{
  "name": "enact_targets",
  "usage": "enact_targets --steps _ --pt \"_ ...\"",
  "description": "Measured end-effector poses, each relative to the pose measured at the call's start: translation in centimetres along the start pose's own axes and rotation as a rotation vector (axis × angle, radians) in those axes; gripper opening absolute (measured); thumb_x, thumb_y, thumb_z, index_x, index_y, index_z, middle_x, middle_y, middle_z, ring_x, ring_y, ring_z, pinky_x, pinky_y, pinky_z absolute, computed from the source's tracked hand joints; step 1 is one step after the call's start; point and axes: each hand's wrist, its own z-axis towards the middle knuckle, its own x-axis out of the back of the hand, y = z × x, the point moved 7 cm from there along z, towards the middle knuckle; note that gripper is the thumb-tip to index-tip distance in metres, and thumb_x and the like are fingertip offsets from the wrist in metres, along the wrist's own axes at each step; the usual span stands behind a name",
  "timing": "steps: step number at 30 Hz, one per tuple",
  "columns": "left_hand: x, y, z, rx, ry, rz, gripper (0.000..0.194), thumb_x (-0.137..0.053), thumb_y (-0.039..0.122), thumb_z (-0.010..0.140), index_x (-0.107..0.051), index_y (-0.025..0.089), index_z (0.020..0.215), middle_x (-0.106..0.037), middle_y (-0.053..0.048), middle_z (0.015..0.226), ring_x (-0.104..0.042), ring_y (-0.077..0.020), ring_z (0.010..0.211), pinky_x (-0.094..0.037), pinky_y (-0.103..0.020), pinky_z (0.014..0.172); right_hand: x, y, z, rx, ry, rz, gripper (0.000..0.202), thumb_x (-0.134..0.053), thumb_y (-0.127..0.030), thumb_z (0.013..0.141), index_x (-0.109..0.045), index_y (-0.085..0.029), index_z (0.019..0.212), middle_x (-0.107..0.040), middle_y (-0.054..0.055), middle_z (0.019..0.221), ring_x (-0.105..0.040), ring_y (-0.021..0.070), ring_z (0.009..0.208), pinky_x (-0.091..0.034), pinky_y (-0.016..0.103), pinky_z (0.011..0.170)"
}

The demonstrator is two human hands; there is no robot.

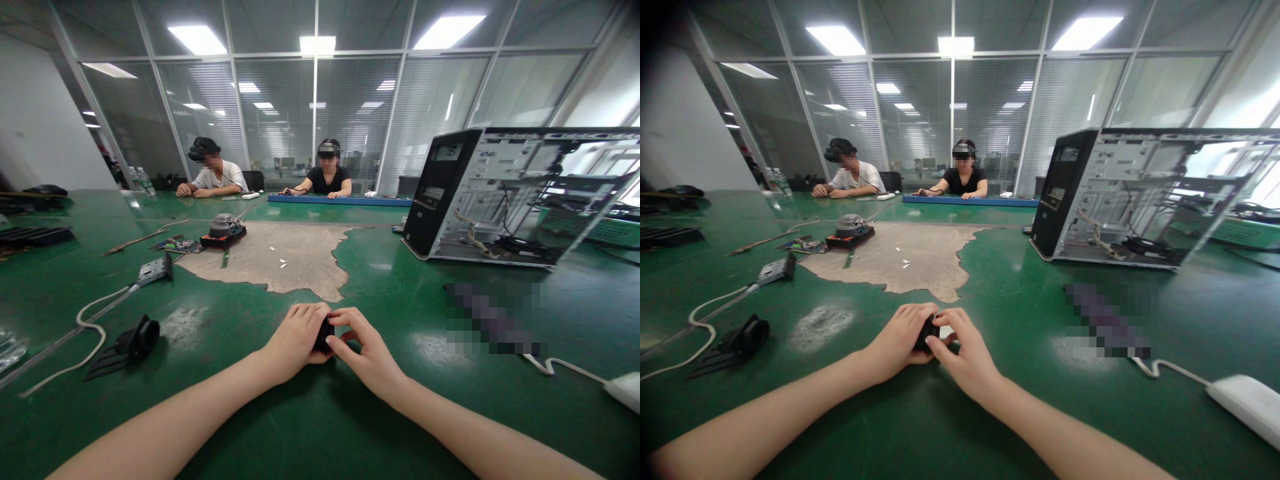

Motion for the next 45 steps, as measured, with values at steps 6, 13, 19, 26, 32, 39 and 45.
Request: enact_targets --steps 6,13,19,26,32,39,45 --pt "-0.1 -0.1 0.0 0.001 0.014 -0.002 0.059 -0.061 0.023 0.063 -0.032 0.019 0.113 -0.050 -0.009 0.109 -0.047 -0.0241 0.101 -0.037 -0.040 0.085 -0.3 1.4 0.2 -0.137 -0.014 0.104 0.024 -0.051 -0.023 0.075 -0.046 -0.021 0.098 -0.052 0.004 0.098 -0.054 0.0158 0.090 -0.050 0.029 0.069" --pt "-0.1 -0.1 0.0 0.006 0.001 -0.007 0.058 -0.061 0.020 0.062 -0.032 0.019 0.113 -0.050 -0.008 0.109 -0.048 -0.0243 0.101 -0.037 -0.041 0.085 -0.5 0.9 0.0 -0.096 -0.056 0.049 0.025 -0.052 -0.021 0.075 -0.047 -0.021 0.099 -0.054 0.003 0.095 -0.055 0.0146 0.085 -0.049 0.027 0.067" --pt "-0.1 -0.1 0.0 -0.016 0.015 0.008 0.059 -0.062 0.023 0.063 -0.031 0.018 0.114 -0.049 -0.008 0.110 -0.046 -0.0237 0.101 -0.036 -0.039 0.086 -0.5 1.0 0.1 -0.110 -0.040 0.116 0.016 -0.049 -0.025 0.077 -0.047 -0.021 0.093 -0.052 0.003 0.092 -0.055 0.0146 0.085 -0.050 0.026 0.065" --pt "-0.1 -0.1 0.0 -0.013 0.020 0.003 0.063 -0.064 0.025 0.061 -0.031 0.018 0.114 -0.049 -0.009 0.110 -0.046 -0.0246 0.102 -0.037 -0.040 0.086 -0.9 2.0 0.2 -0.220 -0.063 0.162 0.020 -0.048 -0.024 0.077 -0.043 -0.019 0.095 -0.051 0.004 0.092 -0.054 0.0145 0.084 -0.051 0.028 0.066" --pt "-0.2 -0.1 0.0 -0.007 -0.001 0.002 0.062 -0.062 0.019 0.061 -0.031 0.018 0.114 -0.049 -0.008 0.111 -0.046 -0.0235 0.101 -0.036 -0.039 0.087 -0.3 0.1 -0.1 -0.002 -0.029 -0.052 0.021 -0.050 -0.017 0.074 -0.047 -0.021 0.095 -0.049 0.004 0.098 -0.049 0.0158 0.093 -0.048 0.026 0.070" --pt "-0.3 -0.2 0.0 0.005 0.008 -0.011 0.059 -0.061 0.021 0.062 -0.031 0.019 0.114 -0.049 -0.008 0.110 -0.046 -0.0236 0.101 -0.036 -0.039 0.086 -0.3 0.8 0.0 -0.051 -0.013 0.013 0.018 -0.048 -0.019 0.076 -0.045 -0.020 0.094 -0.048 0.005 0.099 -0.050 0.0158 0.093 -0.048 0.027 0.070" --pt "-0.3 -0.2 0.0 -0.001 0.003 -0.006 0.061 -0.062 0.021 0.061 -0.031 0.018 0.114 -0.049 -0.008 0.111 -0.046 -0.0234 0.101 -0.035 -0.039 0.087 -0.9 1.6 0.1 -0.174 -0.083 0.097 0.026 -0.047 -0.019 0.076 -0.042 -0.019 0.101 -0.051 0.005 0.098 -0.053 0.0150 0.088 -0.049 0.028 0.069"
